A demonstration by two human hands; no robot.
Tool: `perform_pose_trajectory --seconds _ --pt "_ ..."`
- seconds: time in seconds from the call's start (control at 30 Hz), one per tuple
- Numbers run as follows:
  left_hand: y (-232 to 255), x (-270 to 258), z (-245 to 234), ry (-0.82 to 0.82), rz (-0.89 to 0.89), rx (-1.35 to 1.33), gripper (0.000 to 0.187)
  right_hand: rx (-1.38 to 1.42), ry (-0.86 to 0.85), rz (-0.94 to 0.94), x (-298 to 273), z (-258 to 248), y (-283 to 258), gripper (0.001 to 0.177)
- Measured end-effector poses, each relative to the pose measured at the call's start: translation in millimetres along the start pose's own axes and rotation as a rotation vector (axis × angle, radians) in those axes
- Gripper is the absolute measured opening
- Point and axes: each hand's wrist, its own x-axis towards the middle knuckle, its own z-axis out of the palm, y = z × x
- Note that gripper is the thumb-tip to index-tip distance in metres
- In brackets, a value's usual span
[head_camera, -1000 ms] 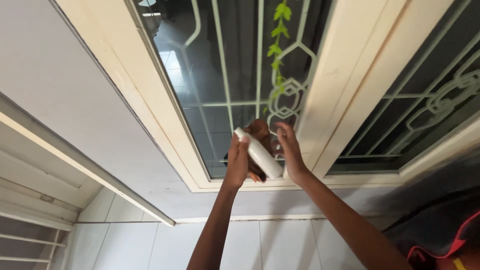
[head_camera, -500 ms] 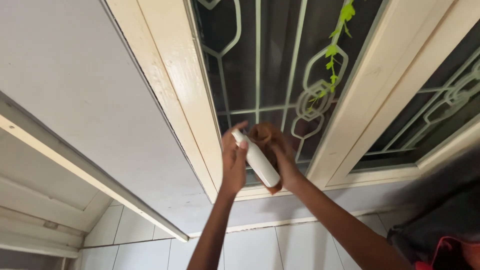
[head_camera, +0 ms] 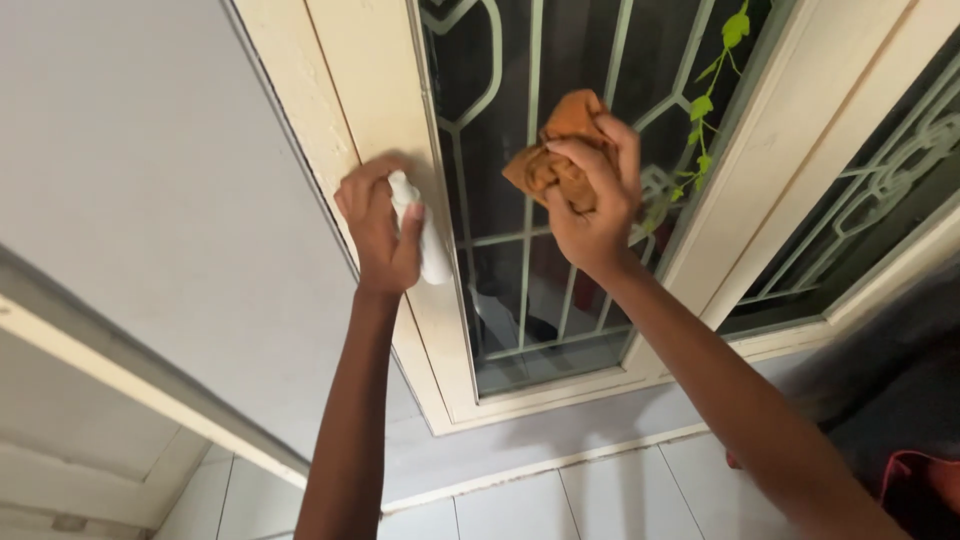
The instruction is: Cleaning a glass door using a spray bottle and a cloth.
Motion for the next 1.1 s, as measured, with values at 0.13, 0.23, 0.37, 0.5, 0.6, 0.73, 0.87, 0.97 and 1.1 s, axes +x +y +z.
perform_pose_trajectory --seconds 0.13,0.23,0.37,0.5,0.6,0.73,0.87,0.97,1.1 --pt "-11 -6 5 0.009 0.142 0.162 0.039 -0.192 0.068 -0.245 29 34 8 0.032" --pt "-21 -4 0 0.007 0.213 0.241 0.038 -0.308 0.077 -0.336 32 56 9 0.037" --pt "-28 -11 6 0.020 0.250 0.218 0.036 -0.357 -0.077 -0.405 -6 66 23 0.036" --pt "-28 -11 4 0.017 0.257 0.220 0.035 -0.315 -0.174 -0.602 -47 58 44 0.038" --pt "-30 -13 4 0.020 0.254 0.225 0.033 -0.367 -0.149 -0.710 -50 47 52 0.028" --pt "-30 -13 4 0.021 0.254 0.229 0.032 -0.446 -0.112 -0.505 -22 35 50 0.025" --pt "-30 -13 2 0.004 0.263 0.243 0.033 -0.458 -0.045 -0.459 -5 56 45 0.030" --pt "-32 -15 5 -0.002 0.265 0.257 0.034 -0.420 -0.145 -0.526 -21 65 35 0.029" --pt "-32 -15 2 -0.007 0.261 0.265 0.035 -0.390 -0.231 -0.661 -59 58 49 0.031"
